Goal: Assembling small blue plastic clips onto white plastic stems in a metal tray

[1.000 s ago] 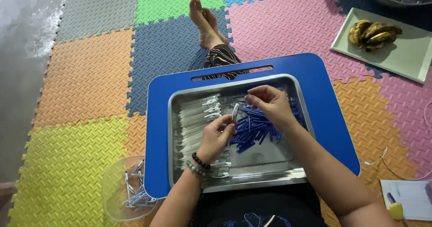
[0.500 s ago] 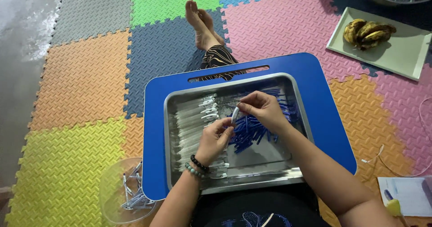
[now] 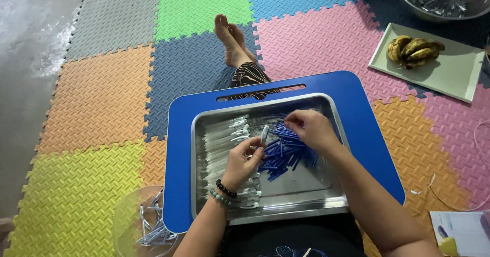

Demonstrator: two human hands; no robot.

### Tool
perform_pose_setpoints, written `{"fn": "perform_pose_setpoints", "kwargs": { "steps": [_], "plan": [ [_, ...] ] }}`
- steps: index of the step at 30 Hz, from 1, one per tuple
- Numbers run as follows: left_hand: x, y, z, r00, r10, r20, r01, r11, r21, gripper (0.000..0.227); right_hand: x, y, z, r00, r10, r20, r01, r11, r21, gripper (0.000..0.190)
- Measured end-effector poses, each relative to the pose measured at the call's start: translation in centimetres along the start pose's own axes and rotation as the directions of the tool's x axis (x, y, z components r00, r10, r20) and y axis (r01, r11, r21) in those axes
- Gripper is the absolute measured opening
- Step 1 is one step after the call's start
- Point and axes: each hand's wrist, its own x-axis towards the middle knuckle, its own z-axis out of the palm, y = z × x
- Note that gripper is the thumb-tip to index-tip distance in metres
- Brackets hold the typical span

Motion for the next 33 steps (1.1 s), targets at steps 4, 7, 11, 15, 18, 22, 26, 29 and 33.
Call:
{"fn": "perform_pose_setpoints", "kwargs": {
  "steps": [4, 7, 11, 15, 18, 22, 26, 29, 33],
  "plan": [
    [-0.1, 0.1, 0.1, 0.999, -0.034, -0.022, 0.032, 0.997, -0.063, 0.034, 0.0, 6.3, 3.1, 0.999, -0.049, 0.016, 0.049, 0.812, -0.582, 0.014],
    [-0.1, 0.8, 0.0, 0.999, -0.043, -0.032, 0.039, 0.995, -0.096, 0.033, 0.1, 8.6, 4.4, 0.998, 0.020, 0.062, 0.031, 0.686, -0.727, 0.024],
    [-0.1, 0.6, -0.1, 0.999, -0.051, -0.013, 0.050, 0.996, -0.074, 0.030, 0.2, 8.7, 4.8, 0.991, 0.077, 0.109, 0.017, 0.735, -0.677, 0.013],
    [0.0, 0.4, -0.1, 0.999, -0.049, -0.007, 0.048, 0.997, -0.053, 0.030, 0.2, 9.2, 5.3, 0.993, 0.078, 0.084, -0.004, 0.755, -0.655, 0.008],
    [0.0, 0.3, -0.2, 0.999, -0.048, 0.004, 0.048, 0.999, -0.022, 0.030, 0.0, 9.2, 5.3, 0.993, 0.081, 0.083, -0.011, 0.779, -0.627, 0.011],
    [0.1, -0.3, -0.2, 0.999, -0.054, 0.008, 0.054, 0.999, 0.003, 0.028, -0.2, 9.0, 4.9, 0.989, 0.110, 0.094, -0.034, 0.806, -0.592, 0.015],
    [0.1, -0.6, -0.2, 0.998, -0.056, 0.019, 0.055, 0.998, 0.023, 0.030, -0.3, 6.9, 3.7, 0.992, 0.121, 0.028, -0.090, 0.855, -0.512, 0.016],
    [0.0, 0.1, 0.0, 0.998, -0.062, 0.014, 0.062, 0.998, 0.008, 0.032, -0.4, 4.4, 2.2, 0.994, 0.106, -0.024, -0.109, 0.953, -0.284, 0.017],
    [-0.1, 0.7, -0.2, 0.998, -0.053, 0.041, 0.054, 0.998, -0.023, 0.053, -0.9, 0.3, 0.1, 0.980, 0.181, -0.082, -0.117, 0.861, 0.495, 0.020]
  ]
}}
